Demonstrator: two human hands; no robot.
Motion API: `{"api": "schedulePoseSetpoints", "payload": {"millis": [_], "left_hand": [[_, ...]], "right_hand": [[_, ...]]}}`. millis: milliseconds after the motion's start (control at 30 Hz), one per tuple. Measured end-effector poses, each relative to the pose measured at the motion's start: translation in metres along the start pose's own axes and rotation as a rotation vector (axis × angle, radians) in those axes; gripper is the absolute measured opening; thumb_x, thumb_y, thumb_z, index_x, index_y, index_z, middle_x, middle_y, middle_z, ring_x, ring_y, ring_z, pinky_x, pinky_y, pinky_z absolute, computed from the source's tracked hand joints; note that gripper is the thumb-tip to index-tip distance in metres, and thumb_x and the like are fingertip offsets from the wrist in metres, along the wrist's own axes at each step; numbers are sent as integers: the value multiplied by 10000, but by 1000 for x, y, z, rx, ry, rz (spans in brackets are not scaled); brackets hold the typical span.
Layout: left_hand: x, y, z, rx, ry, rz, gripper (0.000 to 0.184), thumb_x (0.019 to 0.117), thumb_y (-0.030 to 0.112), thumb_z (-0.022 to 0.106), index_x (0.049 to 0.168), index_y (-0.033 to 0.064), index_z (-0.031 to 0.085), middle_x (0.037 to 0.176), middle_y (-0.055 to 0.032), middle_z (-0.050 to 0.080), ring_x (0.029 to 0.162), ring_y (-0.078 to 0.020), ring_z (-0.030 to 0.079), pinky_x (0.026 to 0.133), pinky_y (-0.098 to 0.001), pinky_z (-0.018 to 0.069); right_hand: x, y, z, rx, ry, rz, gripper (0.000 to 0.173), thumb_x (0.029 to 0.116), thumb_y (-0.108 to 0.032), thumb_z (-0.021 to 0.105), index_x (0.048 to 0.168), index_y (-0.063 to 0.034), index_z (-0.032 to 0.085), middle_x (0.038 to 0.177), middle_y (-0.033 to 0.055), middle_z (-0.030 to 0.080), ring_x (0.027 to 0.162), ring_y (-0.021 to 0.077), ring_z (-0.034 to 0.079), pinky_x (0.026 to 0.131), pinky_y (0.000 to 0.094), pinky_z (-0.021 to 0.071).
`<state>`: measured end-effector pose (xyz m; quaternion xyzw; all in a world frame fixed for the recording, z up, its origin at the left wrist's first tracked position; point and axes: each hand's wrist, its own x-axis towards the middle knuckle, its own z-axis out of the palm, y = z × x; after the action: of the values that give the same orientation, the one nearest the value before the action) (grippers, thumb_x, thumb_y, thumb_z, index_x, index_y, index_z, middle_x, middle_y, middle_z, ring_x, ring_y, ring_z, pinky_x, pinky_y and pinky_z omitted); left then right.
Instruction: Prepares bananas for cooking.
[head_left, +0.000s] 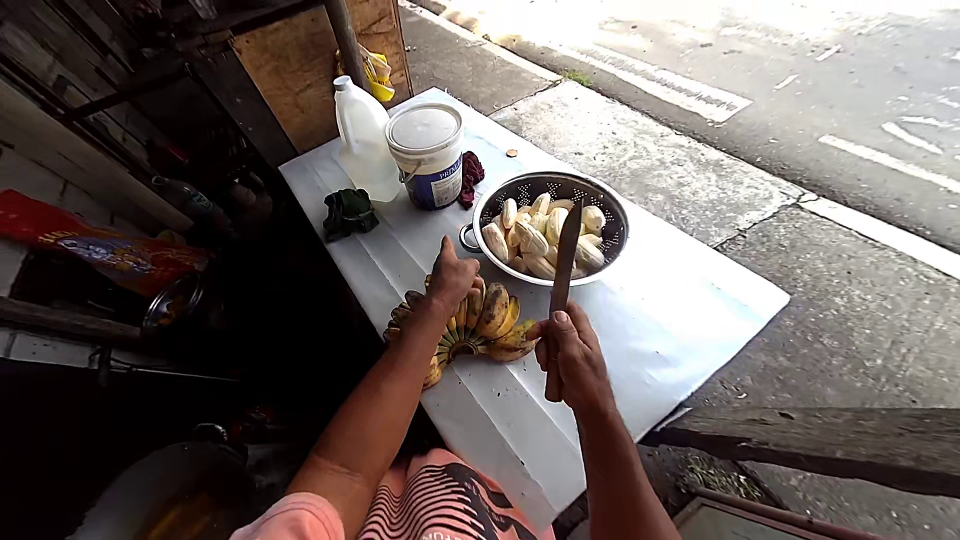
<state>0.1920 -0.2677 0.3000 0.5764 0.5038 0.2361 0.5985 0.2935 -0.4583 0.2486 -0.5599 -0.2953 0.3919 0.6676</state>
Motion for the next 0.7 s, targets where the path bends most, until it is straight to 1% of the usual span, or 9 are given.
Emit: {"api": "schedulePoseSetpoints", "payload": {"millis": [100, 167, 233, 267, 367, 433, 533, 600, 700], "left_hand": [[-5, -46, -13, 231, -9, -158, 779, 1003, 111, 606, 1621, 113, 131, 1130, -278, 630, 621, -291, 682, 570, -418, 607], [-3, -59, -29, 228, -122, -58, 713, 966, 64, 674, 1574, 70, 301, 1184, -258, 615, 691, -294, 670, 601, -428, 602], [-2, -65, -42, 146, -244, 31, 510, 934, 25, 714, 1397, 18, 499, 1111, -210, 650, 725, -257, 683, 624, -384, 608], [-1, -67, -45, 117, -264, 57, 453, 920, 6, 725, 1334, 4, 540, 1067, -190, 660, 714, -237, 686, 631, -365, 614], [-9, -73, -43, 80, -193, 101, 415, 872, -93, 716, 1263, -22, 593, 1015, -177, 681, 682, -218, 691, 630, -353, 623], [-12, -80, -41, 67, -151, 154, 359, 856, -98, 721, 1197, -35, 629, 947, -167, 714, 671, -211, 703, 633, -357, 627], [-13, -88, -43, 17, -152, 222, 337, 893, 21, 772, 1203, -3, 641, 975, -145, 705, 672, -195, 682, 620, -339, 612], [-13, -86, -42, -26, -83, 215, 417, 880, 51, 801, 1265, 15, 644, 1020, -147, 710, 686, -186, 676, 610, -322, 599], [-14, -79, -34, -94, -11, 180, 415, 869, 21, 799, 1253, 14, 642, 1024, -136, 693, 683, -165, 647, 590, -290, 569]], "right_hand": [[-3, 23, 13, -156, -152, 83, 518, 1100, -241, 431, 1604, -172, 331, 920, 76, 699, 679, 162, 666, 580, 291, 568], [2, 34, 21, -448, -199, 25, 515, 1095, -261, 452, 1596, -175, 372, 926, 74, 668, 691, 147, 629, 635, 318, 553], [1, 38, 25, -809, -203, -68, 496, 1097, -327, 416, 1572, -186, 433, 1099, 147, 723, 934, 273, 699, 857, 492, 554], [-1, 36, 28, -952, -200, -92, 495, 1100, -357, 386, 1567, -203, 443, 1120, 167, 721, 993, 332, 703, 877, 557, 544], [-14, 27, 41, -1275, -170, -130, 481, 1091, -365, 366, 1555, -272, 455, 1028, 187, 694, 877, 380, 701, 716, 554, 555], [-8, 21, 52, -1358, -176, -100, 487, 1077, -304, 389, 1562, -283, 431, 1035, 203, 681, 867, 391, 698, 704, 551, 551], [21, 30, 64, -1099, -213, -16, 483, 1099, -292, 368, 1577, -238, 410, 1118, 194, 703, 1017, 373, 692, 863, 578, 533], [28, 52, 70, -709, -205, -4, 473, 1118, -318, 350, 1549, -149, 447, 1165, 172, 696, 995, 282, 680, 905, 486, 532], [23, 72, 76, -279, -205, -6, 505, 1117, -311, 334, 1566, -88, 394, 779, 61, 578, 544, 145, 507, 505, 327, 476]]}}
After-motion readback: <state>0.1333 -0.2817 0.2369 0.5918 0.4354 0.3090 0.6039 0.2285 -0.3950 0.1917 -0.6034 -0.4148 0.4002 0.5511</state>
